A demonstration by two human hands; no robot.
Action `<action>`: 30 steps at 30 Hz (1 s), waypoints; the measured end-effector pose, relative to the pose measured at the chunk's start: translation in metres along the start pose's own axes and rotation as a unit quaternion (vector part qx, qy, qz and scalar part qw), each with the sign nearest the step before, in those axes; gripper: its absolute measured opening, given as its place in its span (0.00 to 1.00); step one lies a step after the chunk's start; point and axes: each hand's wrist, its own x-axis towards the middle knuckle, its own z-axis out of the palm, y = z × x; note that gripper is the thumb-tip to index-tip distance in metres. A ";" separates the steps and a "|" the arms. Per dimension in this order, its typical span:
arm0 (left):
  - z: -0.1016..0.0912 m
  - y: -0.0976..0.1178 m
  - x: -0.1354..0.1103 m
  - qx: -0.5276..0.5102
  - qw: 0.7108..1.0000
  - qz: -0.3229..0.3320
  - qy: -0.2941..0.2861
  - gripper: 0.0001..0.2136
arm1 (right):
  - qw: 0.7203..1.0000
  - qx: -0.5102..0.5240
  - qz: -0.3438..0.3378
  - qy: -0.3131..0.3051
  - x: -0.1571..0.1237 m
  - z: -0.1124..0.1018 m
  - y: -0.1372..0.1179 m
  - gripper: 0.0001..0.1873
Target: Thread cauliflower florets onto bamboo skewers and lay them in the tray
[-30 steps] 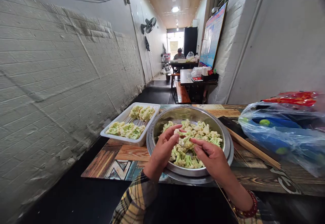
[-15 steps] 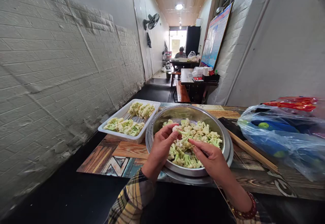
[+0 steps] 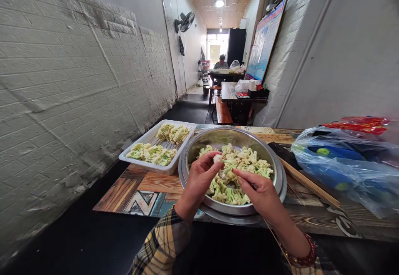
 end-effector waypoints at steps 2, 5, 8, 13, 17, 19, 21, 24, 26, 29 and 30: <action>0.001 0.000 0.000 0.006 1.000 0.003 -0.010 0.14 | 1.000 0.003 0.005 0.010 0.000 0.000 0.000 0.15; 0.002 0.002 -0.001 0.034 0.999 0.009 -0.014 0.12 | 1.000 0.006 0.008 0.028 0.000 0.000 -0.002 0.14; 0.003 0.004 -0.002 0.068 0.997 0.020 -0.018 0.11 | 0.999 0.003 0.013 0.047 0.000 0.000 -0.002 0.14; 0.003 0.006 -0.003 0.102 0.994 0.031 -0.032 0.10 | 0.999 0.003 0.028 0.045 0.000 0.002 0.002 0.13; 0.005 0.007 -0.004 0.116 0.991 0.038 -0.052 0.09 | 0.998 -0.007 0.019 0.060 -0.001 0.002 0.004 0.12; 0.007 0.008 -0.005 0.120 0.990 0.039 -0.064 0.08 | 0.997 -0.004 0.016 0.069 -0.002 0.002 0.003 0.12; 0.008 0.011 -0.006 0.117 0.989 0.042 -0.075 0.07 | 0.997 0.006 0.015 0.075 -0.002 0.001 0.003 0.13; 0.009 0.014 -0.007 0.111 0.988 0.055 -0.092 0.06 | 0.997 0.039 0.020 0.064 -0.001 0.001 0.004 0.14; 0.008 0.016 -0.008 0.103 0.988 0.051 -0.099 0.08 | 0.996 0.069 0.029 0.048 -0.001 0.002 0.005 0.16; 0.006 0.014 -0.008 0.054 0.993 0.034 -0.098 0.16 | 0.994 0.095 0.041 0.036 -0.001 0.002 0.006 0.17; 0.005 0.012 -0.008 0.038 0.994 0.028 -0.099 0.18 | 0.994 0.097 0.041 0.033 -0.002 0.002 0.006 0.17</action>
